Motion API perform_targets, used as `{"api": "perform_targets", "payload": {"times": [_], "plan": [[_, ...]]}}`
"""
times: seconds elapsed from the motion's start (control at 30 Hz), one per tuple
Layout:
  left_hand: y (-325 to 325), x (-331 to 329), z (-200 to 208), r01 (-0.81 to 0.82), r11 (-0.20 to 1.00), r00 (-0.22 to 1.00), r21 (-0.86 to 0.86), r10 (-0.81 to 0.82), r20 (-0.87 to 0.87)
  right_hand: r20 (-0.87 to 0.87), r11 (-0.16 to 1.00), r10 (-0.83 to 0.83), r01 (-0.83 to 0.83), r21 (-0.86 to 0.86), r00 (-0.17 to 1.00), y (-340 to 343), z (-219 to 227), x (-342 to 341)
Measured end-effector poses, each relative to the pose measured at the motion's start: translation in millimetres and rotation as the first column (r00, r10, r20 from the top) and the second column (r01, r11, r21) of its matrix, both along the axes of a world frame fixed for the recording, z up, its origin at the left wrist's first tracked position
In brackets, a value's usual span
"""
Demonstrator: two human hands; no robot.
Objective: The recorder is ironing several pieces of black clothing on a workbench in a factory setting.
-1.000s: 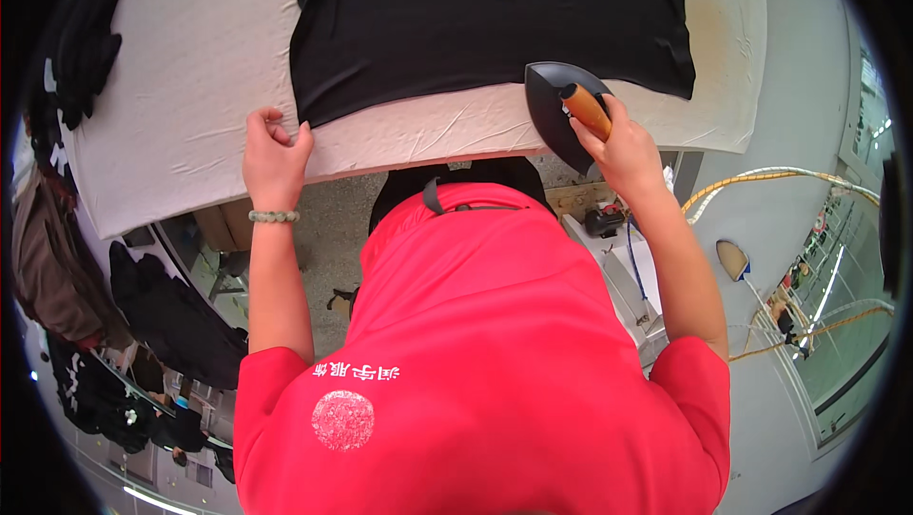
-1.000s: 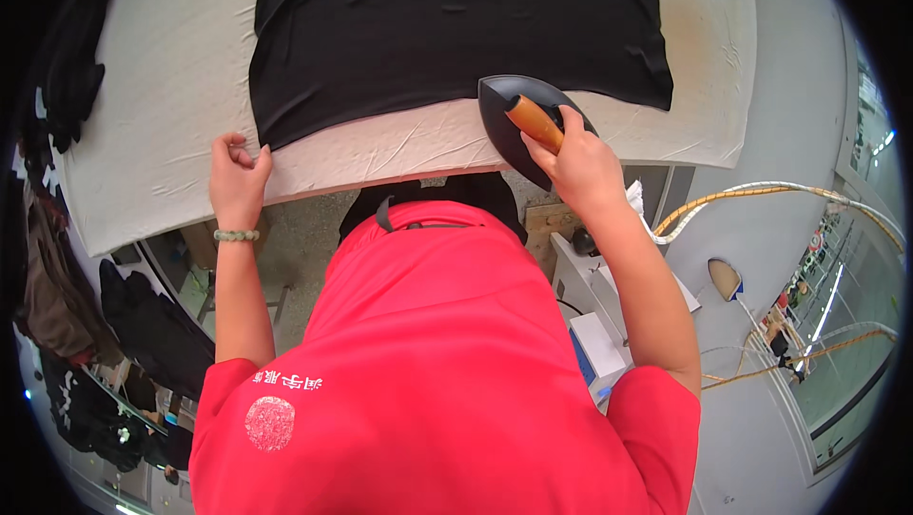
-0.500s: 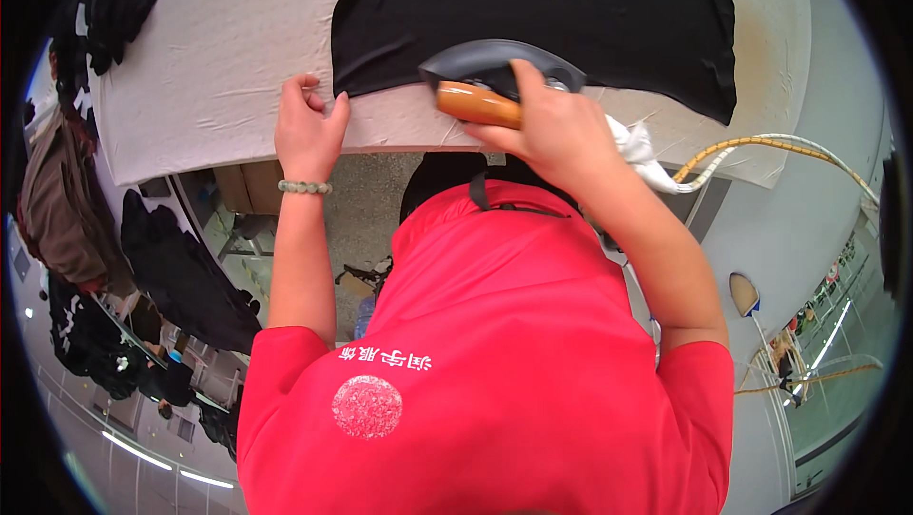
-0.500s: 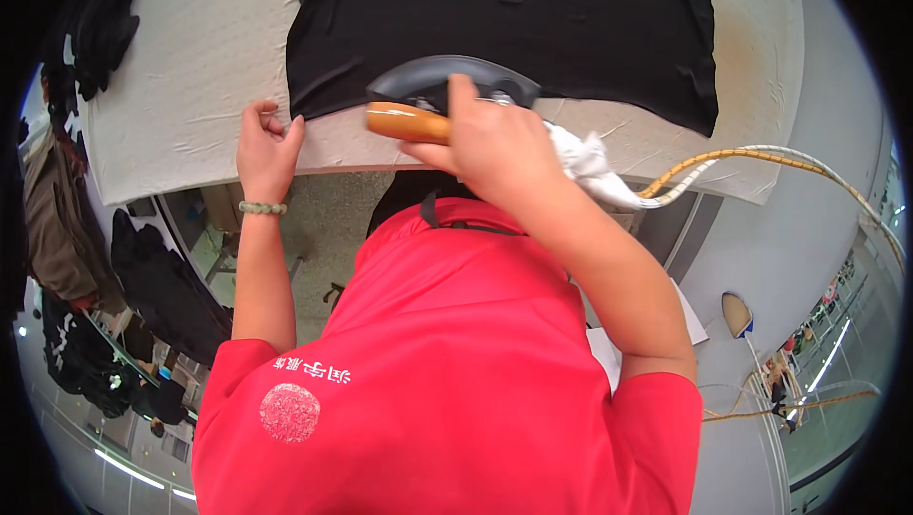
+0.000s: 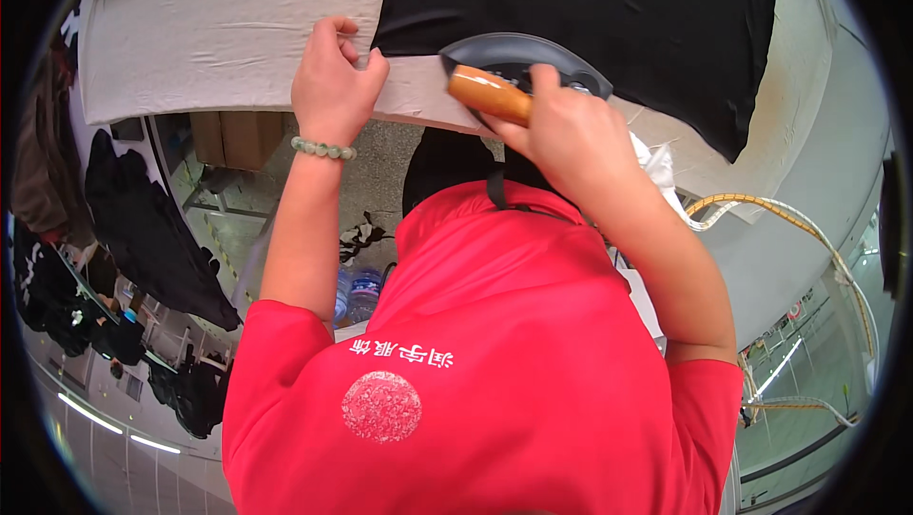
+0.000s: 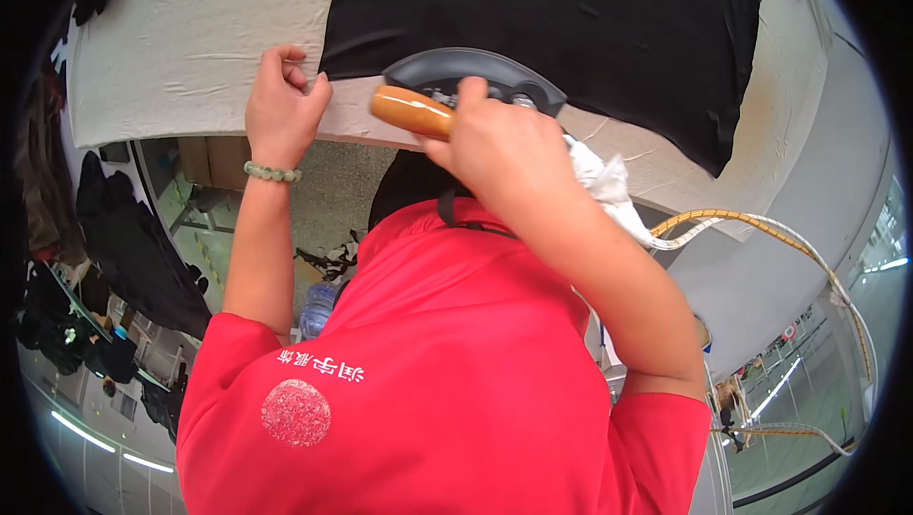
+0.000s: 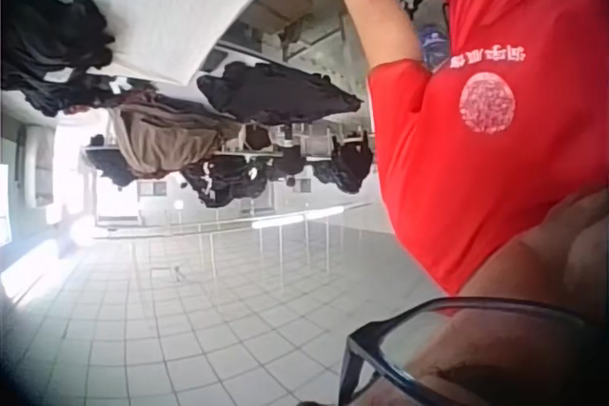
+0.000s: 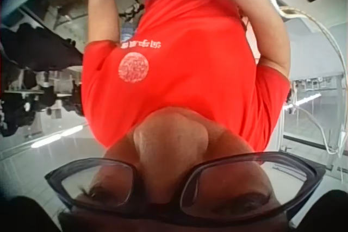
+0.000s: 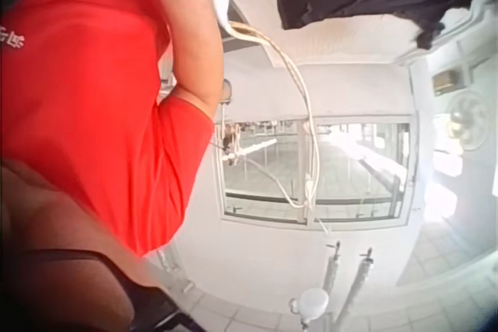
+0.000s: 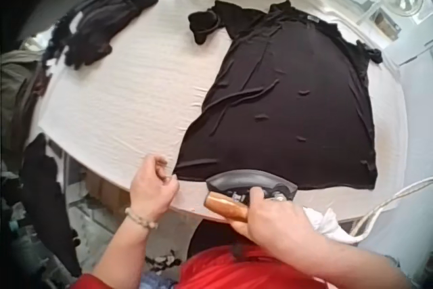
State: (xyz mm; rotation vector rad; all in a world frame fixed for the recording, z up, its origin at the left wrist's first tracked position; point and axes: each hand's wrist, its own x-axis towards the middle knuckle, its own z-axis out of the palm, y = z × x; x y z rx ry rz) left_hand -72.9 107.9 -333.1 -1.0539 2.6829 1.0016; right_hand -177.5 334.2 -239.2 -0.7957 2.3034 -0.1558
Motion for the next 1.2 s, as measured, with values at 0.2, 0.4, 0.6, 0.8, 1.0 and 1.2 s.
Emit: {"api": "perform_targets", "payload": {"times": [0.2,0.4,0.6,0.8,1.0,1.2], "plan": [[1,-2,2,0.004,1.0,1.0,0.017,-0.004,-0.006,-0.017,0.987,-0.099,0.101,0.123,0.995,39,5,-5],[0,-3,1,0.025,1.0,1.0,0.005,-0.025,0.008,-0.01,0.963,-0.217,0.215,0.162,0.976,67,2,-3],[0,-3,2,0.017,1.0,1.0,0.017,-0.017,-0.007,-0.028,0.953,-0.26,0.262,0.15,0.965,92,2,2],[-1,1,-6,0.037,0.999,0.999,-0.003,-0.037,-0.02,-0.004,0.966,-0.254,0.254,0.056,0.967,78,14,-4],[1,0,-6,0.059,0.998,0.996,0.024,-0.058,-0.062,0.025,0.992,-0.089,0.09,-0.089,0.996,46,-7,-6],[2,4,-9,0.037,0.998,0.995,0.045,-0.032,-0.098,-0.074,0.941,-0.337,0.337,-0.017,0.939,117,-15,-26]]}}
